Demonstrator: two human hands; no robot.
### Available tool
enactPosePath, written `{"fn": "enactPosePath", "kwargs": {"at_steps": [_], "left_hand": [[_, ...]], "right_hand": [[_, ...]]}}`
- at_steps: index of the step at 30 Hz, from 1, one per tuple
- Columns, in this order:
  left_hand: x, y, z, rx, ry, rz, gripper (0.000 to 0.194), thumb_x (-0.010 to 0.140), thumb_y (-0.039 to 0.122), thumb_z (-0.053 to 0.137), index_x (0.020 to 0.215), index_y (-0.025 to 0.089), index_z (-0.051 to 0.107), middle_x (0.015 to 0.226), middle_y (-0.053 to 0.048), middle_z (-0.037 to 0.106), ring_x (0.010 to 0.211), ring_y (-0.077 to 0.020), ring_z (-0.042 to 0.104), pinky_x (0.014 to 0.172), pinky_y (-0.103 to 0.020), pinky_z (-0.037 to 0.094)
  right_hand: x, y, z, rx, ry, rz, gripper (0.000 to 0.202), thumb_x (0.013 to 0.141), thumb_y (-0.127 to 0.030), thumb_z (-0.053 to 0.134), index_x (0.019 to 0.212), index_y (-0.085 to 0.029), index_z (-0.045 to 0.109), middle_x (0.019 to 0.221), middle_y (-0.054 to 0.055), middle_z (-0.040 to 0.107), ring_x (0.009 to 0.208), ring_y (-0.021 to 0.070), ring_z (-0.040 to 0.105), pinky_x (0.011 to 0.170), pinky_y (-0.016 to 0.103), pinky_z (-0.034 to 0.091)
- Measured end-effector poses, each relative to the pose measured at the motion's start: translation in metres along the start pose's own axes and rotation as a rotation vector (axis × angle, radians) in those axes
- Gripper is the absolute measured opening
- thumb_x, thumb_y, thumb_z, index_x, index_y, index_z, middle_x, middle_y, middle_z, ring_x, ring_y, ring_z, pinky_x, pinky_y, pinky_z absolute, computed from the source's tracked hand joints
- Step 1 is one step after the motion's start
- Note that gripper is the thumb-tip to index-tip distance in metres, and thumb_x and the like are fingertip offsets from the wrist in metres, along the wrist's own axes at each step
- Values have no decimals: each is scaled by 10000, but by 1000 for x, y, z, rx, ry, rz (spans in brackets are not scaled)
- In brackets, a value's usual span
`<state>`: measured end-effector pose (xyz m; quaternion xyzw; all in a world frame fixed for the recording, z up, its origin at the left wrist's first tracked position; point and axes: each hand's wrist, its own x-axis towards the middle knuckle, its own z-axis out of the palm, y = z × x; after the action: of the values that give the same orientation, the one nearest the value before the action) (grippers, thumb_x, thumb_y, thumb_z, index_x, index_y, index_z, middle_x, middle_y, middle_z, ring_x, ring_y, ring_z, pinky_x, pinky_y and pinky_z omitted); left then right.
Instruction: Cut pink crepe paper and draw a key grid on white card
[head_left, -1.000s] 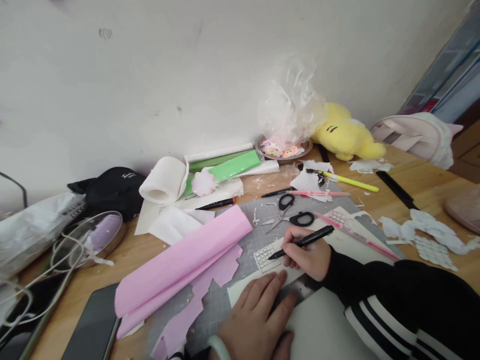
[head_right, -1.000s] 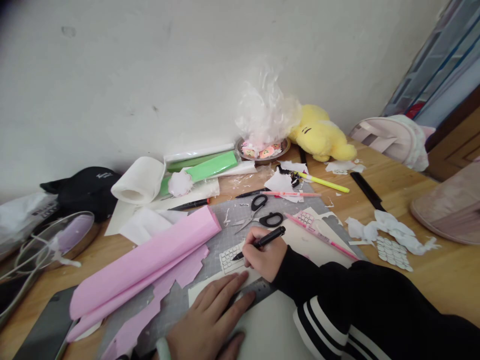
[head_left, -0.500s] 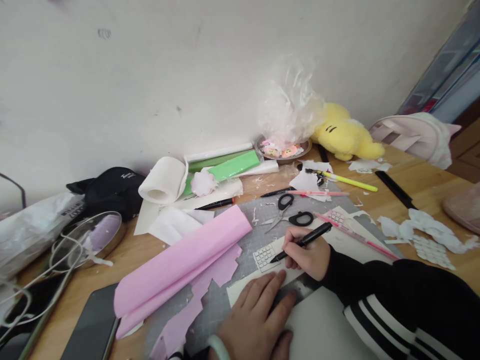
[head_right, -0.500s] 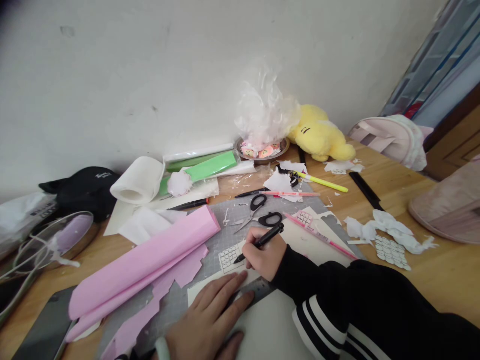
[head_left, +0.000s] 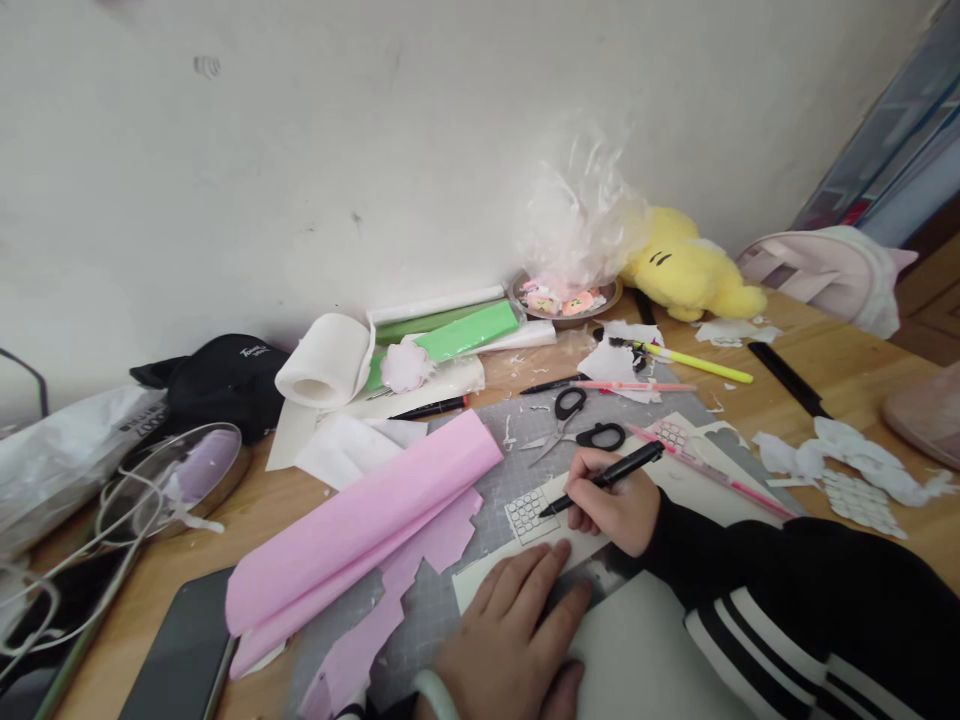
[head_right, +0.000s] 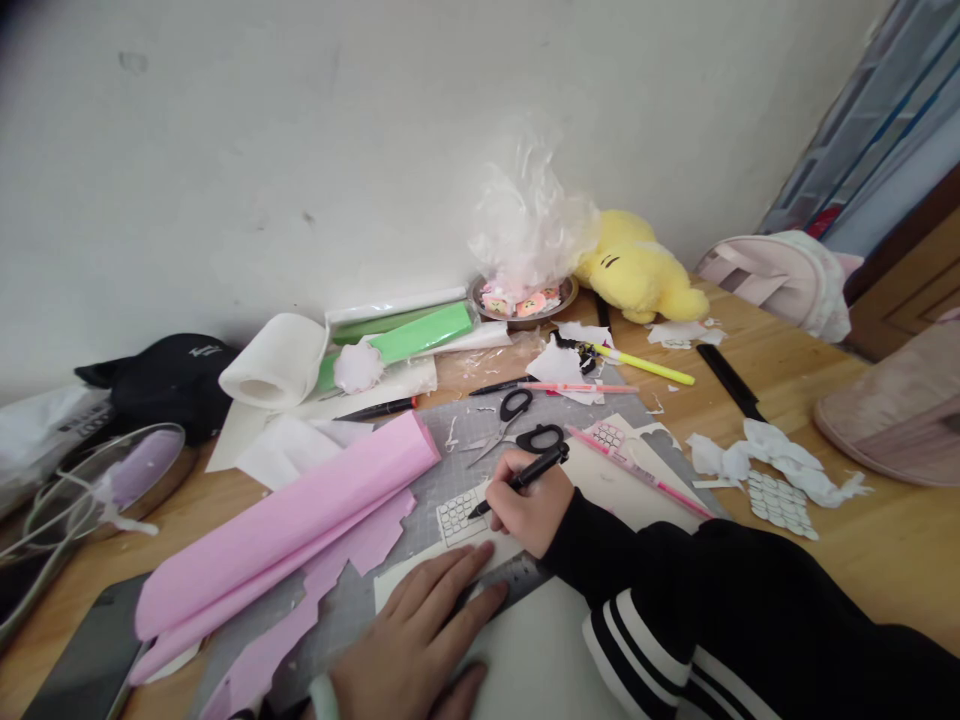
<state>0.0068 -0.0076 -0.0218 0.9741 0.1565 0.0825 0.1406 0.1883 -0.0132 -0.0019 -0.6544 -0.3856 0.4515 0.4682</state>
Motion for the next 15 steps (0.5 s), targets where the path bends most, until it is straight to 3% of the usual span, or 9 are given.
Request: {"fn": "enactPosePath", "kwargs": {"at_steps": [3,8,15], "left_hand": [[0,1,-2,3,-6,29,467,817,403,464,1244,220,421,1361,-76,365,1191,-246,363,950,-380,353],[0,4,0,-16,14,-50,423,826,367,463,1229,239,435,1363,-48,366,1210,-231,335,976,-382,319],[0,0,-3,10,-18,3,446,840,414,434,1247,232,415,1371,-60,353,1206,-230,347,968,-373,336]], "right_hand": [[0,0,1,18,-18,-4,145,657,-108,451,543,-195,422,396,-59,507,352,65,447,366,155,355],[0,0,0,32,-25,-32,143,654,-99,450,548,-192,420,394,-65,500,358,55,442,367,145,352],[1,2,-3,-1,21,-51,137,654,-119,438,543,-196,418,380,-66,481,359,61,434,355,148,338]]}}
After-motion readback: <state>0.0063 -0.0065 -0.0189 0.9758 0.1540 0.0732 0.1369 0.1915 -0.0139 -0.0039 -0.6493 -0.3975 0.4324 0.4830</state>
